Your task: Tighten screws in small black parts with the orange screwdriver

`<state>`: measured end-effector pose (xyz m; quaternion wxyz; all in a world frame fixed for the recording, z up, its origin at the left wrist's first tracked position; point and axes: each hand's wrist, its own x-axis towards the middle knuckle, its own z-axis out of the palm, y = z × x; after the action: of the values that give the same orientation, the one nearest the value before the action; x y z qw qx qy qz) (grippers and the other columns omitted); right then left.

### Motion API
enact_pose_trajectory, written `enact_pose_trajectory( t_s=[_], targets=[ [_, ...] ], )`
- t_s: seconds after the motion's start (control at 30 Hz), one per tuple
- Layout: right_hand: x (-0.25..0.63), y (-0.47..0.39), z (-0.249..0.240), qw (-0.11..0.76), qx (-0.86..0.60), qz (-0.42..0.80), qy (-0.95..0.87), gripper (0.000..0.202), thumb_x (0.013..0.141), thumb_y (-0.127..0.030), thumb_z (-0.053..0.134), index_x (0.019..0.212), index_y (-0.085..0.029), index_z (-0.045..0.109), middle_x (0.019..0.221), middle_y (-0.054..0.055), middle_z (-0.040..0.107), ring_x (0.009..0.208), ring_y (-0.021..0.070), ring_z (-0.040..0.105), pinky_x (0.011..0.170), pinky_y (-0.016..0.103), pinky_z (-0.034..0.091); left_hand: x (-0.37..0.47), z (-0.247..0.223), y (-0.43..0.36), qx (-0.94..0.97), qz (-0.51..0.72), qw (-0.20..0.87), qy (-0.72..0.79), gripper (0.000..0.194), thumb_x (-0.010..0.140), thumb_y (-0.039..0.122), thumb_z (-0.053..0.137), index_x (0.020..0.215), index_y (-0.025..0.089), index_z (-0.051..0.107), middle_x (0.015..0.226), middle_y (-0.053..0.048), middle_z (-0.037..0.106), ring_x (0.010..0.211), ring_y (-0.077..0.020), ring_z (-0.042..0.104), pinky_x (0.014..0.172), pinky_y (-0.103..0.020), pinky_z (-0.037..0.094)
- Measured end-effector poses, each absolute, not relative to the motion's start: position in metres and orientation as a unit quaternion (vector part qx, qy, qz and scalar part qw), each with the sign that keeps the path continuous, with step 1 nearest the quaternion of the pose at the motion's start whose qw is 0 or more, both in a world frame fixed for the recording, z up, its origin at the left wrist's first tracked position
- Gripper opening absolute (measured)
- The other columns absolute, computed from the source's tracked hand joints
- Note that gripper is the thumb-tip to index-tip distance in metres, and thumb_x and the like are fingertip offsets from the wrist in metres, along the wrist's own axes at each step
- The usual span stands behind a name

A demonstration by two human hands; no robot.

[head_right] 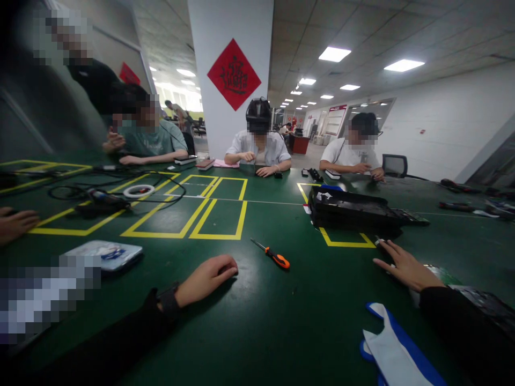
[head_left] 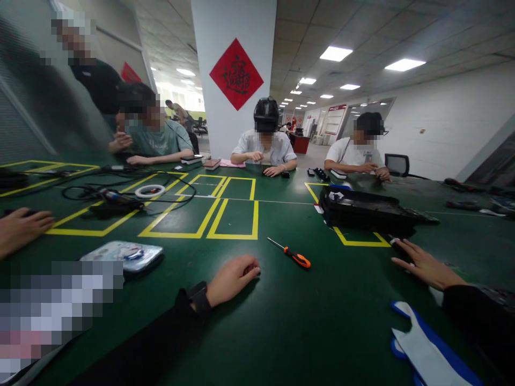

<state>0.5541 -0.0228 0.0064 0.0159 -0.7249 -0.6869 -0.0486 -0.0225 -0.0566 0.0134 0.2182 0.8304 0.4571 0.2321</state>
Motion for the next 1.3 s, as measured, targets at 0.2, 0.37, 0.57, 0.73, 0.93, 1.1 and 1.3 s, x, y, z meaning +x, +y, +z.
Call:
enact_pose_trajectory(
  t_s=[0.2, 0.37, 0.57, 0.73, 0.93, 1.1, 1.3],
  targets=[
    [0.559, -0.018, 0.001, 0.010, -0.746, -0.009, -0.665, 0.074, 0.077, -0.064, 0.025, 0.137, -0.024, 0.014, 0.143, 0.010, 0.014, 0.125, 0.0290, 0.028, 0.099, 0.043, 0.029, -0.024, 0.012, -0.056, 0.831, 0.233, 0.220, 0.454, 0.030, 0.084, 0.041, 0.034, 0.084, 0.019, 0.056, 0.077, -0.002, 0.056, 0.069, -0.0132, 0.049, 0.063, -0.024, 0.036],
    [0.544, -0.022, 0.004, 0.008, -0.717, -0.017, -0.697, 0.072, 0.077, -0.064, 0.028, 0.137, -0.026, 0.014, 0.143, 0.007, 0.014, 0.124, 0.0285, 0.031, 0.098, 0.042, 0.033, -0.023, 0.013, -0.057, 0.831, 0.235, 0.218, 0.454, 0.030, 0.084, 0.040, 0.034, 0.084, 0.019, 0.055, 0.076, -0.001, 0.056, 0.068, -0.0131, 0.049, 0.062, -0.024, 0.036],
    [0.519, -0.017, 0.008, 0.015, -0.679, -0.030, -0.733, 0.070, 0.077, -0.062, 0.030, 0.137, -0.028, 0.015, 0.144, 0.004, 0.014, 0.123, 0.0281, 0.032, 0.097, 0.044, 0.034, -0.023, 0.013, -0.057, 0.833, 0.233, 0.216, 0.454, 0.030, 0.084, 0.041, 0.034, 0.084, 0.020, 0.056, 0.077, -0.001, 0.056, 0.069, -0.0131, 0.049, 0.063, -0.024, 0.036],
    [0.466, -0.008, 0.020, 0.007, -0.619, -0.023, -0.785, 0.068, 0.078, -0.060, 0.031, 0.137, -0.030, 0.012, 0.144, 0.003, 0.013, 0.121, 0.0282, 0.035, 0.093, 0.045, 0.038, -0.023, 0.013, -0.057, 0.833, 0.234, 0.216, 0.453, 0.030, 0.084, 0.040, 0.034, 0.085, 0.020, 0.056, 0.077, -0.001, 0.056, 0.069, -0.0129, 0.049, 0.063, -0.024, 0.036],
    [0.373, 0.008, 0.031, 0.016, -0.518, 0.000, -0.855, 0.067, 0.079, -0.058, 0.034, 0.137, -0.032, 0.010, 0.144, 0.002, 0.011, 0.120, 0.0274, 0.037, 0.086, 0.041, 0.043, -0.022, 0.013, -0.057, 0.832, 0.233, 0.214, 0.455, 0.030, 0.084, 0.041, 0.035, 0.085, 0.020, 0.056, 0.076, -0.001, 0.056, 0.069, -0.0130, 0.049, 0.063, -0.024, 0.035],
    [0.303, 0.040, 0.032, 0.026, -0.449, 0.005, -0.893, 0.067, 0.078, -0.058, 0.036, 0.136, -0.033, 0.012, 0.144, 0.001, 0.013, 0.118, 0.0261, 0.039, 0.089, 0.041, 0.040, -0.023, 0.012, -0.057, 0.831, 0.242, 0.210, 0.455, 0.029, 0.084, 0.040, 0.034, 0.084, 0.020, 0.056, 0.076, -0.001, 0.056, 0.068, -0.0128, 0.048, 0.062, -0.023, 0.035],
    [0.234, 0.092, 0.026, 0.034, -0.427, 0.005, -0.904, 0.067, 0.079, -0.059, 0.036, 0.136, -0.029, 0.018, 0.143, 0.004, 0.017, 0.121, 0.0250, 0.035, 0.092, 0.038, 0.038, -0.024, 0.011, -0.055, 0.822, 0.265, 0.207, 0.459, 0.028, 0.084, 0.038, 0.035, 0.080, 0.019, 0.056, 0.075, -0.001, 0.055, 0.068, -0.0128, 0.047, 0.063, -0.024, 0.035]
  ],
)
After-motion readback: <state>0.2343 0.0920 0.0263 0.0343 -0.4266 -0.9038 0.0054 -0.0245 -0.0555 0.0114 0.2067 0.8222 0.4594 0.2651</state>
